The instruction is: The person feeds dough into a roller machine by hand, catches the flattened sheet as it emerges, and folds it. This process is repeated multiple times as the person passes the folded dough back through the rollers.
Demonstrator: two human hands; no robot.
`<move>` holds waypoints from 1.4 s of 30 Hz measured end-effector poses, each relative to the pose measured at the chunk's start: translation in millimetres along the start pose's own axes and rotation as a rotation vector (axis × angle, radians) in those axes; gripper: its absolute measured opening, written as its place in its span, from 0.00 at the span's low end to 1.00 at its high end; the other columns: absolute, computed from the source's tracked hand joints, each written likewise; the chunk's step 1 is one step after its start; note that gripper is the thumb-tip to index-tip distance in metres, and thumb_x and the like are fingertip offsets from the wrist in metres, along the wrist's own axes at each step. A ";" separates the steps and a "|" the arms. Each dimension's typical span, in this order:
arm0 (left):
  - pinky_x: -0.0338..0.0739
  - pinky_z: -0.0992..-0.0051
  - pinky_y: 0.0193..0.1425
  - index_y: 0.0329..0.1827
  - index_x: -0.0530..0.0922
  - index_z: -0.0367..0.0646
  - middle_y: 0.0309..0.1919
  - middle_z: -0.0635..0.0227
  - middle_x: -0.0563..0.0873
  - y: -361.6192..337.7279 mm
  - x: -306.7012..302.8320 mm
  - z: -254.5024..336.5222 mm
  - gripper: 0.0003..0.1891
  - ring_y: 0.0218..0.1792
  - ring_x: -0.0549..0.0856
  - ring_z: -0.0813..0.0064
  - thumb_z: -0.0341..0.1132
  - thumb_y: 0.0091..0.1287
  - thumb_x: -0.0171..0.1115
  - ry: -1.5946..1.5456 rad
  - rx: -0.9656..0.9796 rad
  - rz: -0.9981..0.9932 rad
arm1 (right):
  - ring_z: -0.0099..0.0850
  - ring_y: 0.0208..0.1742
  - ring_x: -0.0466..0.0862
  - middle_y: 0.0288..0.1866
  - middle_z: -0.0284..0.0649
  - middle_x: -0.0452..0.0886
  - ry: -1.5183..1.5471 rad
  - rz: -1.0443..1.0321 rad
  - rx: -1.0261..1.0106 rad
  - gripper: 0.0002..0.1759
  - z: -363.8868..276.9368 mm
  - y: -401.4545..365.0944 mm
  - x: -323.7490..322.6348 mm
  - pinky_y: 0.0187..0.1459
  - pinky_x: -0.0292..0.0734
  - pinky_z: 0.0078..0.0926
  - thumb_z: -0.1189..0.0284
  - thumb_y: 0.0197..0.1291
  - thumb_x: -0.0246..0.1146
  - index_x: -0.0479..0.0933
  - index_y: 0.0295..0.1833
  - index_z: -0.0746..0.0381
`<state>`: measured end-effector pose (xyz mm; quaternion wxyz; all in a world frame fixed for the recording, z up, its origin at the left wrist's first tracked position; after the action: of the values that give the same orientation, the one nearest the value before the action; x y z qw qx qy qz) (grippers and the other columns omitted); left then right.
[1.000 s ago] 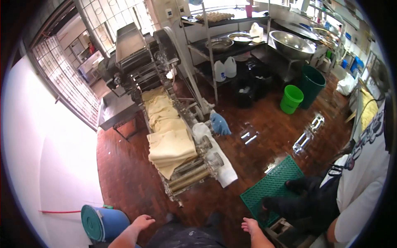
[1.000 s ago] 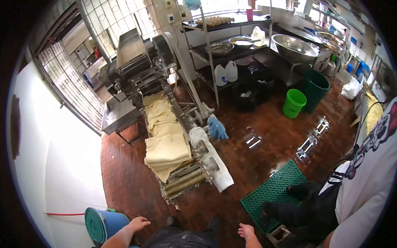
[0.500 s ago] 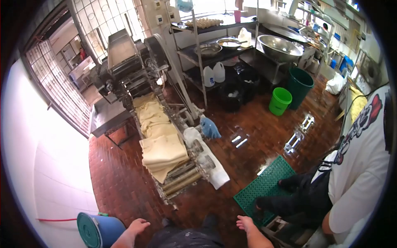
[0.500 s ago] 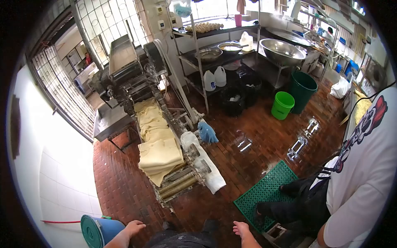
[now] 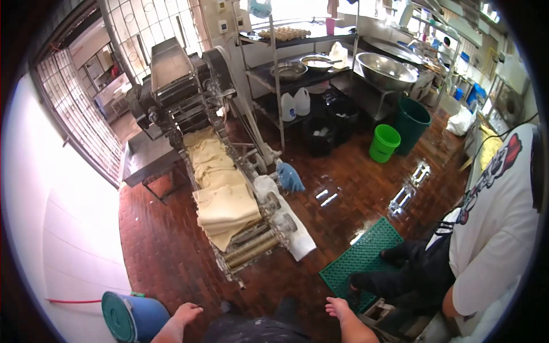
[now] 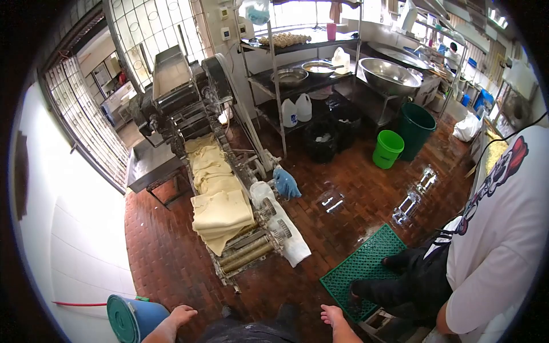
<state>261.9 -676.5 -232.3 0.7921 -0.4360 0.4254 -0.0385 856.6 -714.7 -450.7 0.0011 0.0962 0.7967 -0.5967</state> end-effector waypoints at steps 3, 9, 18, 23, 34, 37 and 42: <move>0.78 0.68 0.50 0.51 0.81 0.34 0.42 0.53 0.87 -3.4 -4.2 4.6 0.26 0.43 0.86 0.63 0.48 0.59 0.66 -0.031 -0.032 -0.003 | 0.33 0.37 0.83 0.46 0.43 0.83 -0.022 0.005 -0.006 0.23 -5.5 -4.0 1.5 0.35 0.78 0.32 0.57 0.60 0.64 0.74 0.54 0.61; 0.77 0.67 0.53 0.53 0.81 0.34 0.44 0.52 0.86 16.8 4.5 -14.8 0.27 0.44 0.85 0.62 0.48 0.59 0.66 -0.008 0.013 0.008 | 0.33 0.36 0.84 0.46 0.46 0.84 -0.030 -0.004 -0.049 0.25 -18.8 -6.9 7.8 0.35 0.79 0.32 0.56 0.58 0.67 0.72 0.54 0.60; 0.77 0.67 0.54 0.54 0.80 0.34 0.46 0.51 0.86 17.7 18.7 -43.7 0.27 0.47 0.85 0.60 0.47 0.58 0.67 -0.110 -0.042 0.006 | 0.31 0.34 0.83 0.43 0.41 0.84 -0.061 -0.006 -0.067 0.23 -31.9 -10.9 12.6 0.32 0.78 0.31 0.56 0.58 0.66 0.75 0.52 0.61; 0.76 0.67 0.55 0.52 0.81 0.33 0.46 0.51 0.86 21.1 20.8 -54.6 0.27 0.48 0.85 0.61 0.48 0.57 0.67 -0.098 -0.058 -0.007 | 0.32 0.35 0.83 0.43 0.42 0.84 -0.064 -0.006 -0.055 0.23 -31.4 -5.8 17.4 0.33 0.78 0.32 0.56 0.58 0.66 0.75 0.52 0.61; 0.77 0.68 0.52 0.51 0.81 0.33 0.42 0.53 0.87 37.0 -1.0 -63.5 0.26 0.44 0.86 0.63 0.47 0.58 0.67 -0.106 0.000 0.027 | 0.32 0.37 0.84 0.46 0.43 0.84 -0.096 0.019 -0.081 0.23 -35.5 -19.1 36.8 0.35 0.80 0.31 0.56 0.59 0.64 0.76 0.53 0.60; 0.77 0.69 0.52 0.51 0.81 0.32 0.42 0.53 0.87 42.7 0.9 -77.6 0.26 0.43 0.86 0.64 0.46 0.58 0.67 -0.209 -0.062 0.008 | 0.32 0.36 0.84 0.46 0.43 0.84 -0.123 0.022 -0.073 0.23 -36.9 -26.1 49.4 0.35 0.80 0.31 0.56 0.59 0.65 0.76 0.53 0.60; 0.78 0.68 0.49 0.48 0.83 0.33 0.38 0.55 0.87 39.5 -7.9 -90.2 0.24 0.39 0.86 0.64 0.46 0.58 0.67 -0.218 -0.090 0.027 | 0.32 0.36 0.84 0.46 0.43 0.84 -0.137 -0.005 -0.105 0.25 -35.7 -28.7 70.5 0.36 0.80 0.31 0.55 0.58 0.65 0.76 0.54 0.60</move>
<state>180.7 -708.0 -279.1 0.8138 -0.4669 0.3438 0.0389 786.9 -677.8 -421.3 0.0593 0.0531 0.8250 -0.5595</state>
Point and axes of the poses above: each hand's wrist, its own y-axis towards the middle knuckle, its own x-axis out of the palm, z = x × y, the point moved 10 cm from there along y, towards the middle knuckle
